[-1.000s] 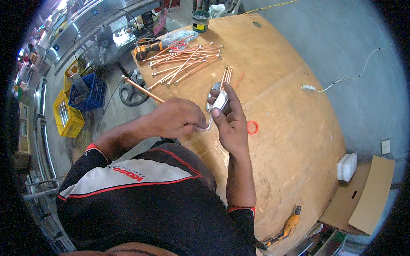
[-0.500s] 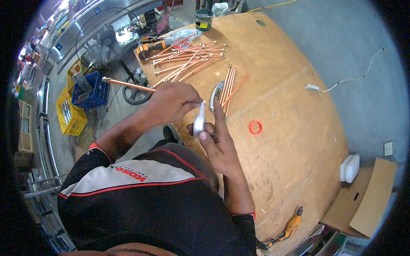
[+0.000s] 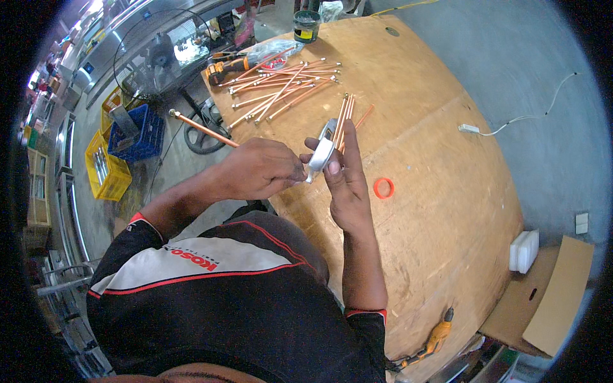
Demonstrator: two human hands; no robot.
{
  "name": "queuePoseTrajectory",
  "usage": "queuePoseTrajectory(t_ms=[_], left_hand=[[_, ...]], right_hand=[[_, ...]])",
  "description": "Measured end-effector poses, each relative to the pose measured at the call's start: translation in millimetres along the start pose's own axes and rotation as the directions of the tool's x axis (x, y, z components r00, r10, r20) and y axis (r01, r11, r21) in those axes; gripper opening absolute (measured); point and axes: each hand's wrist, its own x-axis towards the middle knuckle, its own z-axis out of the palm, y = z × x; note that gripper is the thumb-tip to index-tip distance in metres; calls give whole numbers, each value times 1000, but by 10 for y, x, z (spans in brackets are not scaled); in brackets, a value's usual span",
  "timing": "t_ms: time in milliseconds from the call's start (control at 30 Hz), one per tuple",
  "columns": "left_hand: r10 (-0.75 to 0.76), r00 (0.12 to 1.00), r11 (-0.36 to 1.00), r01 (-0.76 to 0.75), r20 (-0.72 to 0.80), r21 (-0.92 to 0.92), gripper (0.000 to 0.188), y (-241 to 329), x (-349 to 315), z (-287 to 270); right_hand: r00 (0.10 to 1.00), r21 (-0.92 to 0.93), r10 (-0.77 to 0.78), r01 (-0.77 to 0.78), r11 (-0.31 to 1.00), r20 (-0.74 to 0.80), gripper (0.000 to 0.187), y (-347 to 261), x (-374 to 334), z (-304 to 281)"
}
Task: The person wraps white tape around the ends of multiple copper pipes on a wooden workbench. They pick up each pipe, apply tape by hand, and place the finished pieces back on the table.
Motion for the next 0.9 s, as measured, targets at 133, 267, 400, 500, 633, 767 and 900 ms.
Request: queuePoseTrajectory(t_ms=[133,267,400,500,633,767,900], left_hand=[[-92,995,991,86,-48,-104,12,1,-14,-63],[-230,970,972,224,-79,-75,13,-22,4,-109],[-231,971,972,228,-58,-58,13,-25,12,-88],[-184,980,983,185,-81,9,14,-71,5,-2],[-252,968,963,252,-6,92,16,-70,10,110],[-235,968,964,221,84,146,20,-131,-18,177],[-409,898,911,411,163,26,41,-93,3,228]], right_hand=[[998,28,43,-44,999,44,84,197,-79,-9],[983,34,130,-135,990,129,87,123,-250,145],[988,46,91,-98,994,128,86,113,-320,115],[977,52,164,-173,984,134,88,83,-326,67],[967,58,221,-230,972,127,94,38,-314,50],[962,103,223,-240,965,155,98,21,-319,5],[991,239,118,-129,962,56,100,-100,-244,9]])
